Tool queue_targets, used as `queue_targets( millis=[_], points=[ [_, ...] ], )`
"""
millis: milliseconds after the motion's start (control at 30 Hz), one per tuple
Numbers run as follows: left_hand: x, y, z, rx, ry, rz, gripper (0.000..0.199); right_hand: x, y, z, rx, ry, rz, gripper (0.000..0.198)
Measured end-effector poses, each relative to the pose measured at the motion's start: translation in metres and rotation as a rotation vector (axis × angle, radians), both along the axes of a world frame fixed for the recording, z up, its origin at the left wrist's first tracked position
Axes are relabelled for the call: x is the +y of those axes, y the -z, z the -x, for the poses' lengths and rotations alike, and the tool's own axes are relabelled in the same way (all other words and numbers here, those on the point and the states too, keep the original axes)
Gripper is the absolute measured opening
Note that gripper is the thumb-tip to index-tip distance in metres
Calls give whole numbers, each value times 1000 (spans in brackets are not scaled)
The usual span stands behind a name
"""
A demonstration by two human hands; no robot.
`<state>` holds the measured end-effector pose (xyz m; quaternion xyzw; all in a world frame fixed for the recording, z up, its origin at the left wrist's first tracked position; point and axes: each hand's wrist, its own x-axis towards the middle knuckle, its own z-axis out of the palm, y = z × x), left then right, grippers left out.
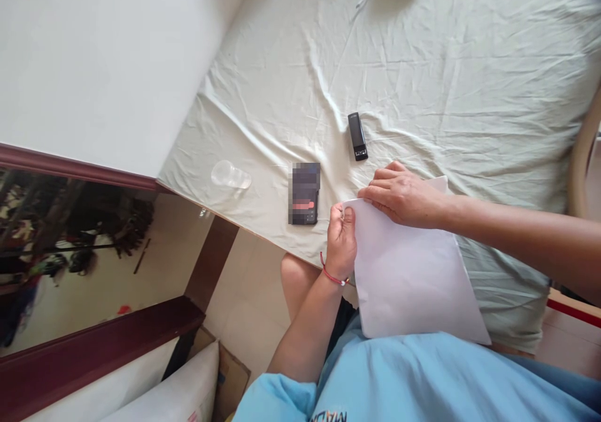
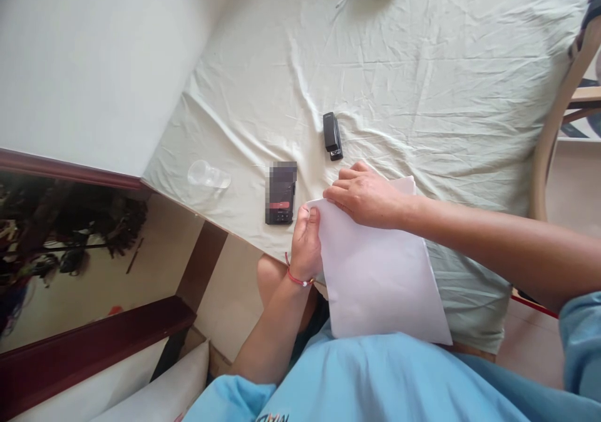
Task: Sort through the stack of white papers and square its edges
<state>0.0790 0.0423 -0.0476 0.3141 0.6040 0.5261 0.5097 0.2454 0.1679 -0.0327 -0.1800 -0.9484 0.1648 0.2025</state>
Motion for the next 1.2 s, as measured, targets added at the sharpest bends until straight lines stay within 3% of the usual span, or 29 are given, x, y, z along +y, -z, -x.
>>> queue_targets(
  millis=[200,500,633,967,1200],
  points=[
    [-5,3,0,-27,142,94,69,5,0,-2,2,6,19,39],
    [-2,0,-1,-192,141,102,67,13,-2,-6,64,-80,69,38],
    [-6,9,-2,-96,145,202,68,12,-1,-5,8,-91,60,38],
    [-7,12,-1,-104,134,166,57,13,-4,-5,-34,-92,206,47],
    [3,5,0,-311,50,171,74,26,-12,-3,-108,18,356,38]
  ],
)
